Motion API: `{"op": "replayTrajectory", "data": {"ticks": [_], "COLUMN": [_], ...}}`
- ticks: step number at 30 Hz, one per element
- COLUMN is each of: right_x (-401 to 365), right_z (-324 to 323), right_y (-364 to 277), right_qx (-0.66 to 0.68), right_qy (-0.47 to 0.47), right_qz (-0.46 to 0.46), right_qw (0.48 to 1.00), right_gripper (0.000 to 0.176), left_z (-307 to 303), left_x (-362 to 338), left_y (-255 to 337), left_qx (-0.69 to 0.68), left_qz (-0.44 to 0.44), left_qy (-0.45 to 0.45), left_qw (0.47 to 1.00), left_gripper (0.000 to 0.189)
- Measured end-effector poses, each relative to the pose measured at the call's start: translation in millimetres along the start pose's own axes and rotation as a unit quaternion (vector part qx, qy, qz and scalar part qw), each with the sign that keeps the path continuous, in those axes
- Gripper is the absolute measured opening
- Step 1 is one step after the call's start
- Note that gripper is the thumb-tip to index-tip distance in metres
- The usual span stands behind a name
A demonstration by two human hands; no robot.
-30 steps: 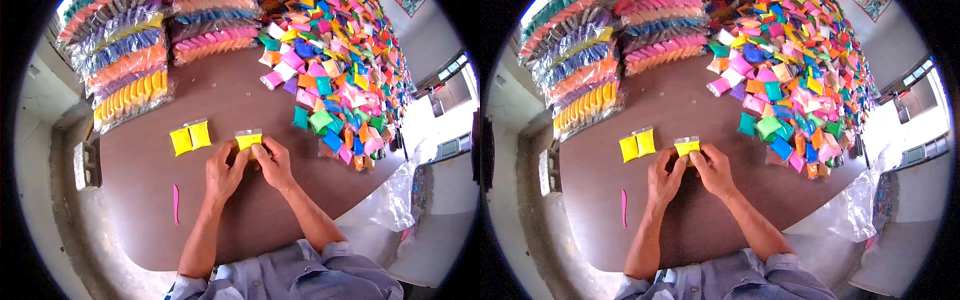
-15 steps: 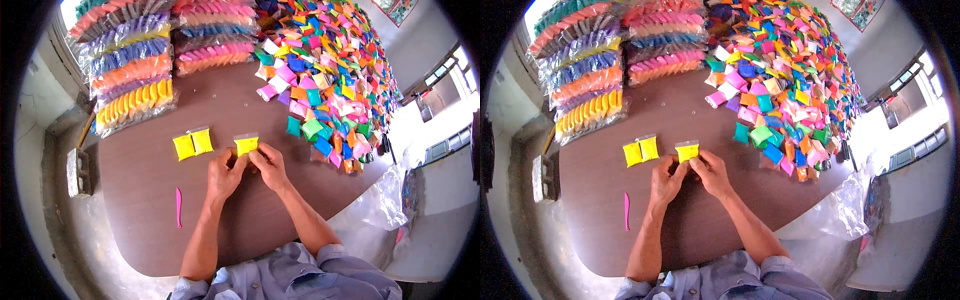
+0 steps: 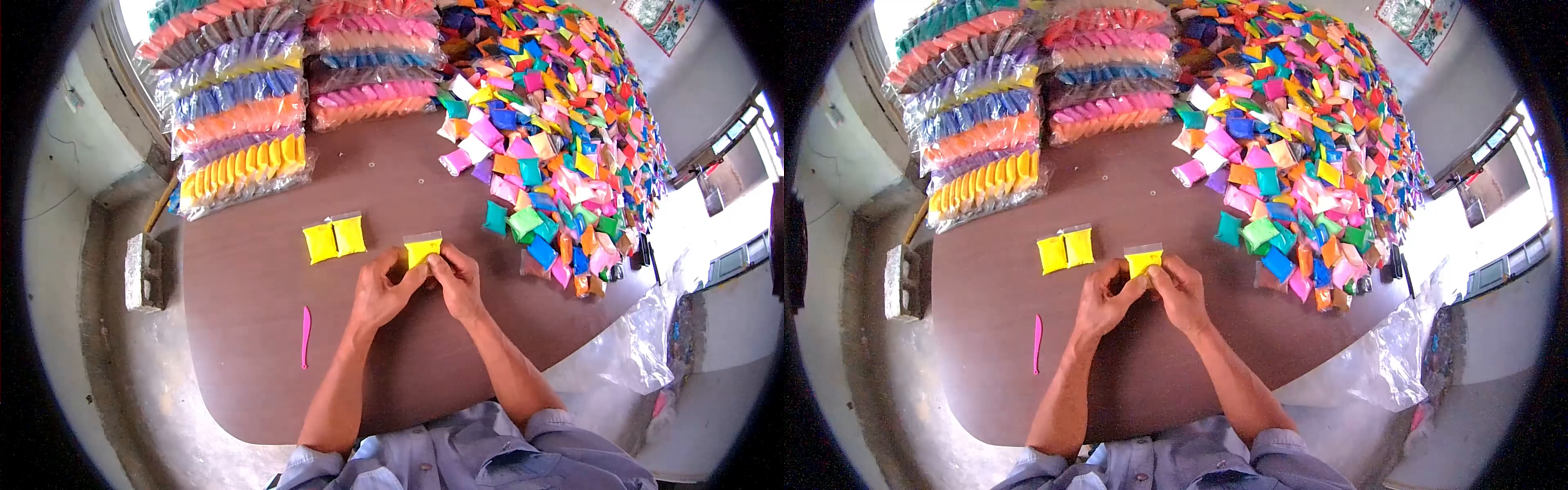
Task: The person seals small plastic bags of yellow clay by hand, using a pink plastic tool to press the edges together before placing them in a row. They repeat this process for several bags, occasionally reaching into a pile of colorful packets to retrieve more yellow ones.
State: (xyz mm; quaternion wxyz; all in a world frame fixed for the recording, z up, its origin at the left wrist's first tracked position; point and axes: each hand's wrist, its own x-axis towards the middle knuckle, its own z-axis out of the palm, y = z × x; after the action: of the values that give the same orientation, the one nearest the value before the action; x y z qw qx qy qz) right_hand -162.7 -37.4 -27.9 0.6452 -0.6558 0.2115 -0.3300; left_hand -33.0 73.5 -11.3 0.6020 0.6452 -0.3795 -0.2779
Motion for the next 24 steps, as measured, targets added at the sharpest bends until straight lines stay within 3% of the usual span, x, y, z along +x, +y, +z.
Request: {"op": "replayTrajectory", "data": {"ticks": [4, 6, 9, 13, 15, 19, 21, 24], "right_x": [-0.5, -2.0, -0.5, 3.3, 0.9, 1.7, 0.9, 3.4], "right_z": [4.9, 2.2, 3.0, 3.1, 5.0, 6.4, 6.4, 7.1], "right_y": [-1.2, 2.8, -5.5, -2.1, -8.1, -12.1, -10.6, -13.4], "right_qx": [0.011, -0.068, -0.071, -0.077, -0.073, -0.048, -0.058, -0.090], "right_qy": [0.013, 0.015, 0.011, 0.010, 0.018, 0.020, 0.016, -0.014], "right_qz": [0.027, -0.007, 0.012, 0.008, 0.014, 0.053, 0.053, 0.015], "right_qw": [1.000, 0.998, 0.997, 0.997, 0.997, 0.997, 0.997, 0.996], "right_gripper": [0.021, 0.021, 0.022, 0.024, 0.023, 0.018, 0.017, 0.016], "left_z": [1.2, 2.7, 1.1, 1.0, 4.4, -0.7, 1.1, -1.8], "left_x": [-0.9, -2.1, -1.9, -1.4, -1.5, 1.7, -0.8, -0.3], "left_y": [6.7, 5.6, -1.2, 6.8, 14.6, 7.3, 2.9, -2.6], "left_qx": [-0.018, -0.006, 0.093, 0.080, -0.019, -0.015, -0.110, -0.078], "left_qz": [-0.024, -0.035, 0.008, 0.012, -0.001, -0.008, -0.050, -0.054], "left_qy": [0.017, 0.044, 0.069, 0.061, 0.074, 0.048, 0.061, 0.065], "left_qw": [0.999, 0.998, 0.993, 0.995, 0.997, 0.999, 0.991, 0.993], "left_gripper": [0.020, 0.021, 0.024, 0.024, 0.023, 0.022, 0.023, 0.019]}}
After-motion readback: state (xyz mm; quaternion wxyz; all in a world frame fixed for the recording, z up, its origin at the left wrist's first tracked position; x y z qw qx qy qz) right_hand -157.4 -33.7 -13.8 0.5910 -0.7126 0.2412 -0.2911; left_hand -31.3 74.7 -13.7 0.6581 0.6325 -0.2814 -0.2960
